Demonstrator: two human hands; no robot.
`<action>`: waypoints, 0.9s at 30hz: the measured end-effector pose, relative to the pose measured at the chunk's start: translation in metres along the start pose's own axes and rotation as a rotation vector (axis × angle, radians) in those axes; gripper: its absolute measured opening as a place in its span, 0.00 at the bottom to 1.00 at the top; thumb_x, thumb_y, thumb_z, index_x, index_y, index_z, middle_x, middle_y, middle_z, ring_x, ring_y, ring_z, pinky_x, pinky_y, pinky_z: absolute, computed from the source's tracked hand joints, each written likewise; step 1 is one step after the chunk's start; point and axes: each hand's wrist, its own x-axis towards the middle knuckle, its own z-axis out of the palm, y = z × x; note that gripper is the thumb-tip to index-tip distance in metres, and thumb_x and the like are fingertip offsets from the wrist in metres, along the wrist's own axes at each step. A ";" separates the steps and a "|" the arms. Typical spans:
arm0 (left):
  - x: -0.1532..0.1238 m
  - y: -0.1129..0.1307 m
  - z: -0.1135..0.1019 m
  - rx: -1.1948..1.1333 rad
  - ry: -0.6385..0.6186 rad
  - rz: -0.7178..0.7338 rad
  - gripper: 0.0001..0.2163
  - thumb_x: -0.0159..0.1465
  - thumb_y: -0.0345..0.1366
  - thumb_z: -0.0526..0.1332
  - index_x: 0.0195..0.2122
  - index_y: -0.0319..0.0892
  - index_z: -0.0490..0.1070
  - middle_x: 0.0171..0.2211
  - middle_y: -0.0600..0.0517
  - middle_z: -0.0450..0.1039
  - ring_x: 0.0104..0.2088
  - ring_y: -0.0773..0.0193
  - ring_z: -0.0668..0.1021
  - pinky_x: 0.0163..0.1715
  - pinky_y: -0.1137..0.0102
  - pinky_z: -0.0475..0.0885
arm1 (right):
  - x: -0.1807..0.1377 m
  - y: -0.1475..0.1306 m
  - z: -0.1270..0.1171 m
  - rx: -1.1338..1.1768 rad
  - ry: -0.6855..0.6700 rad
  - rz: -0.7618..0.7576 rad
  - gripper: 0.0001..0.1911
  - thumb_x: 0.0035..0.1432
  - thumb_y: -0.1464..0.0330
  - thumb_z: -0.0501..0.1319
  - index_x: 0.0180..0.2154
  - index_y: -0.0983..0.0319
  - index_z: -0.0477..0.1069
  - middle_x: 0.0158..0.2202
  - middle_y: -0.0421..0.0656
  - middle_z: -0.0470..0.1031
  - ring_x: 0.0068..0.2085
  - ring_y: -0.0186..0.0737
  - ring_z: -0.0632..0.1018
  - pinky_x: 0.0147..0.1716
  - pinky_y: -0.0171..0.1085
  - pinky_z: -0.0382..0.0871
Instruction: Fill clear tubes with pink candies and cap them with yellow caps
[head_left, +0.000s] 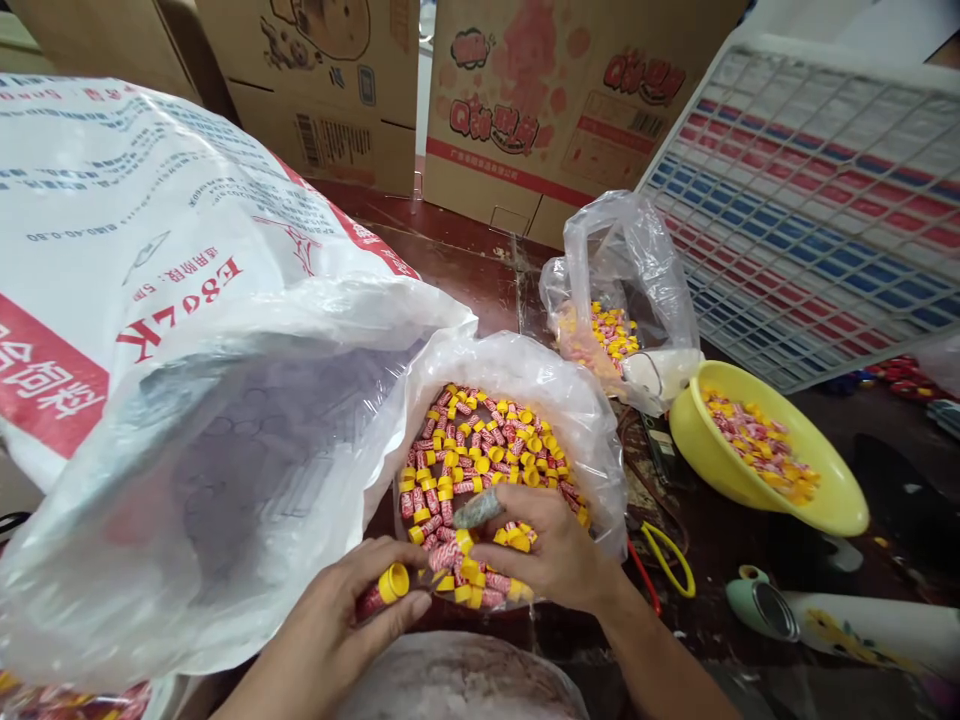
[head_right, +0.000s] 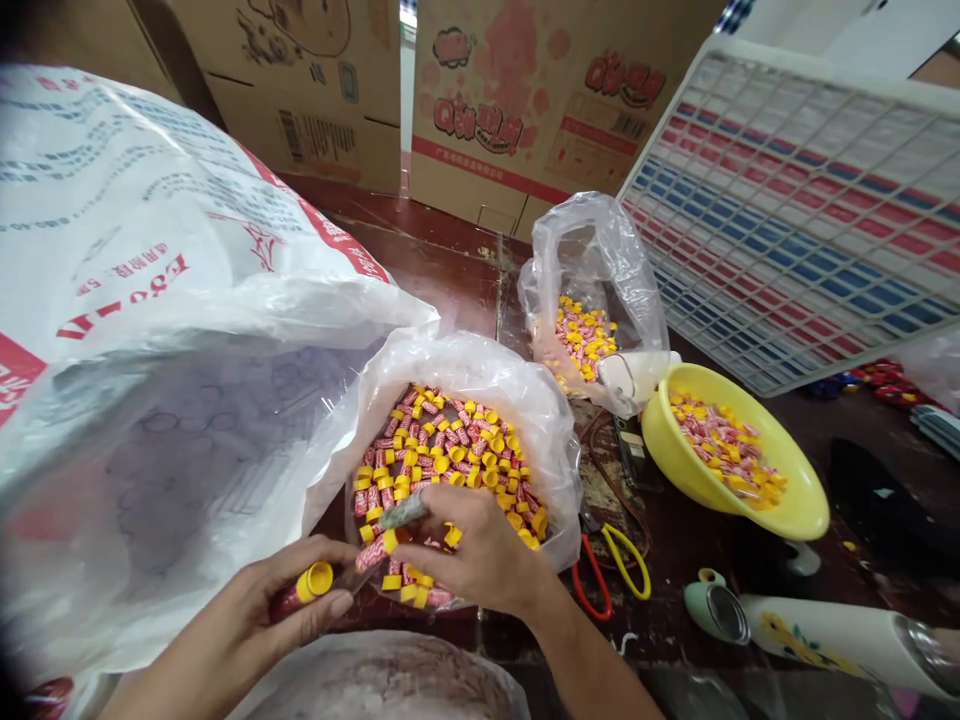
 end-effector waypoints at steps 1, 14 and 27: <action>0.002 0.002 0.002 -0.051 -0.016 0.000 0.15 0.64 0.50 0.62 0.43 0.48 0.78 0.42 0.51 0.81 0.44 0.55 0.80 0.45 0.70 0.72 | 0.002 -0.004 0.001 -0.003 -0.025 -0.024 0.08 0.64 0.63 0.67 0.42 0.61 0.76 0.36 0.41 0.80 0.37 0.38 0.81 0.41 0.35 0.76; 0.017 -0.004 0.024 -0.874 -0.001 -0.041 0.20 0.52 0.51 0.74 0.33 0.40 0.74 0.28 0.54 0.71 0.30 0.66 0.72 0.33 0.73 0.69 | 0.010 -0.010 0.056 -0.375 0.275 -0.368 0.30 0.52 0.64 0.73 0.53 0.63 0.65 0.47 0.53 0.78 0.53 0.53 0.79 0.57 0.53 0.73; 0.036 -0.025 -0.081 0.959 0.402 -0.463 0.18 0.67 0.39 0.50 0.49 0.40 0.76 0.42 0.34 0.82 0.41 0.35 0.83 0.30 0.59 0.66 | -0.015 0.039 0.006 -0.667 -0.067 0.114 0.04 0.65 0.73 0.64 0.36 0.60 0.71 0.35 0.42 0.78 0.38 0.43 0.81 0.37 0.39 0.74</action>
